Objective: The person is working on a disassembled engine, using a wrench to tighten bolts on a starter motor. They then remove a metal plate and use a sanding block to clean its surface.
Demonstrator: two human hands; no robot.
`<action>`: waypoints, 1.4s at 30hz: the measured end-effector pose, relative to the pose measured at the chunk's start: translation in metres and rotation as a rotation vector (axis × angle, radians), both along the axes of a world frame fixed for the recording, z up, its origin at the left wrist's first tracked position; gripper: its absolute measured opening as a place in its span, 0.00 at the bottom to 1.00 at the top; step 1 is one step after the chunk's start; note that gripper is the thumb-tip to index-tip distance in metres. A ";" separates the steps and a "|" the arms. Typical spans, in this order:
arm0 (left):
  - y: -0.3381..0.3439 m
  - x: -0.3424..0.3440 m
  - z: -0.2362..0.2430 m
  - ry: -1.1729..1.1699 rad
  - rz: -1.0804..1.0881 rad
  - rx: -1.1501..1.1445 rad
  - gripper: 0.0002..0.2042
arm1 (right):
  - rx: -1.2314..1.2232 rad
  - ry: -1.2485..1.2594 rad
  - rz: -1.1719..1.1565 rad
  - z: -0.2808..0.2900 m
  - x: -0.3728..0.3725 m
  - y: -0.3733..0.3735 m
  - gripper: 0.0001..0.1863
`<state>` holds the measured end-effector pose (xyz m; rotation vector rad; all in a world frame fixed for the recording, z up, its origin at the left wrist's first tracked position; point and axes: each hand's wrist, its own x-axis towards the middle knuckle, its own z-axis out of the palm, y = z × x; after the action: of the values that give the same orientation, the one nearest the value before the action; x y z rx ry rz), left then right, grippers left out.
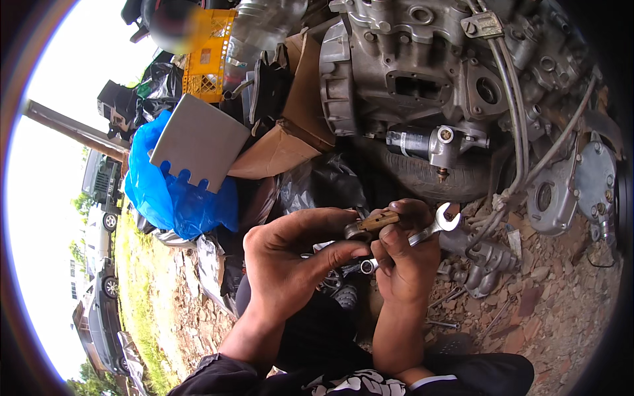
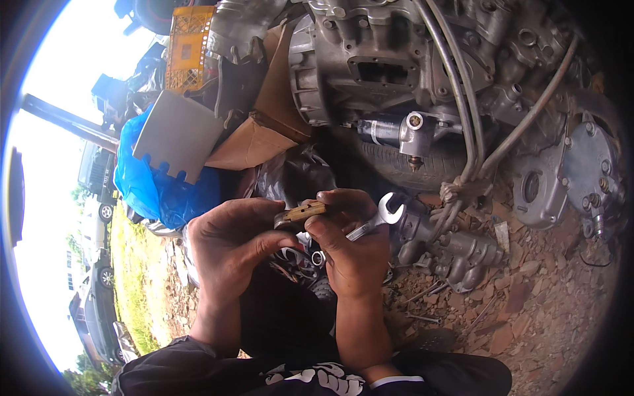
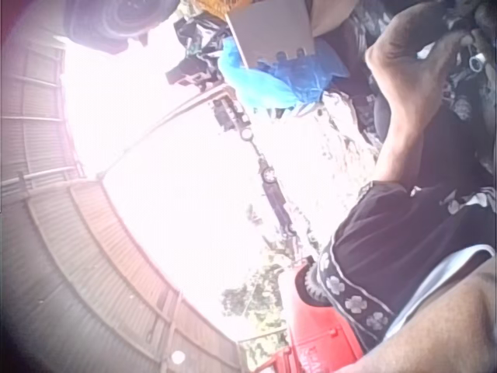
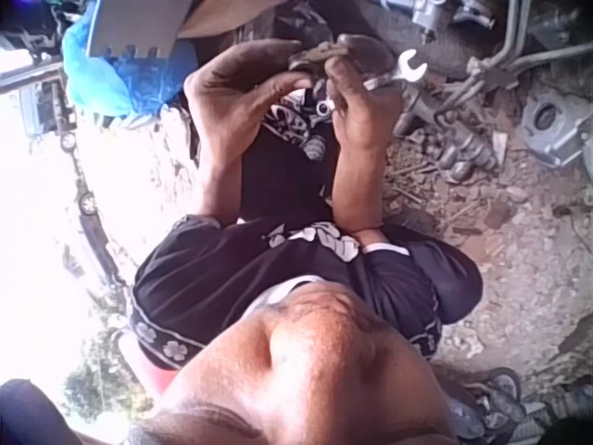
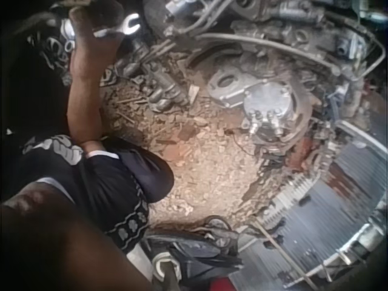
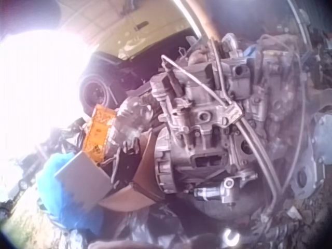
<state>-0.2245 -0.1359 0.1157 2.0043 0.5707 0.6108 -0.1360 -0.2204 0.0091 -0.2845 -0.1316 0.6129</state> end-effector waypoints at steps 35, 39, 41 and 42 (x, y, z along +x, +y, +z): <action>0.012 0.018 -0.016 -0.044 -0.085 -0.141 0.20 | -0.064 -0.253 0.108 -0.012 0.018 -0.009 0.35; 0.011 0.017 -0.014 -0.010 -0.056 -0.152 0.18 | -0.210 -0.418 -0.008 -0.015 0.020 -0.010 0.32; 0.009 0.016 -0.013 0.016 -0.005 -0.183 0.19 | -0.223 -0.463 -0.039 -0.016 0.022 -0.011 0.31; 0.008 0.017 -0.012 0.029 0.020 -0.199 0.20 | -0.231 -0.486 -0.054 -0.015 0.023 -0.011 0.30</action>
<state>-0.2078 -0.1277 0.1034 1.8248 0.6445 0.5172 -0.1129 -0.2313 -0.0058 -0.6565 -0.5206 0.4958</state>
